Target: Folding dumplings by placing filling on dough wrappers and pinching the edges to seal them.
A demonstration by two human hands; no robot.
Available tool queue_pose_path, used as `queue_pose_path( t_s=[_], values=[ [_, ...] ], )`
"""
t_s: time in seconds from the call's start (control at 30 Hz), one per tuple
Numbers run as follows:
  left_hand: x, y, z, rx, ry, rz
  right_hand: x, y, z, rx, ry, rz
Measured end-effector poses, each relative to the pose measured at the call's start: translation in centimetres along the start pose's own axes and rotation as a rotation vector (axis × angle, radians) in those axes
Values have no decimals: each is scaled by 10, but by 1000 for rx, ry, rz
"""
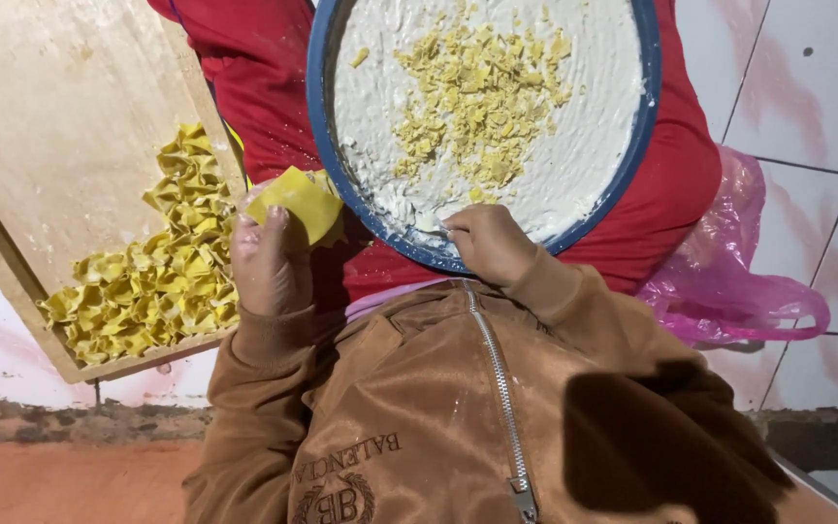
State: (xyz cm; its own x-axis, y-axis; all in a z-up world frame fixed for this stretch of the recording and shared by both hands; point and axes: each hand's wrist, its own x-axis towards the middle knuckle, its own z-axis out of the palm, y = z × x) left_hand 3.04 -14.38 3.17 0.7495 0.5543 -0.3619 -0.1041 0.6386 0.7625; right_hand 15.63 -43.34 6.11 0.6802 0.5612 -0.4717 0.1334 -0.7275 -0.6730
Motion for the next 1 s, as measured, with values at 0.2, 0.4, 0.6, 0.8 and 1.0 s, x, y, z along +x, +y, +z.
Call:
queue_pose_path(
  t_s=[0.2,0.4,0.6,0.8,1.0],
  values=[
    [11,-44,-21,-20,16,16,-8,-26,-15,211,1,144],
    [-9,-15,52,-148,93,-30,-22,-66,-32,260,298,-145],
    [-19,-25,107,-388,91,-441,-15,-76,-23,263,548,-384],
    [-2,-22,99,-552,-243,-503,-12,-53,-9,211,632,-459],
    [-1,-10,102,-495,-65,-411,-18,-48,-9,234,648,-498]
  ],
)
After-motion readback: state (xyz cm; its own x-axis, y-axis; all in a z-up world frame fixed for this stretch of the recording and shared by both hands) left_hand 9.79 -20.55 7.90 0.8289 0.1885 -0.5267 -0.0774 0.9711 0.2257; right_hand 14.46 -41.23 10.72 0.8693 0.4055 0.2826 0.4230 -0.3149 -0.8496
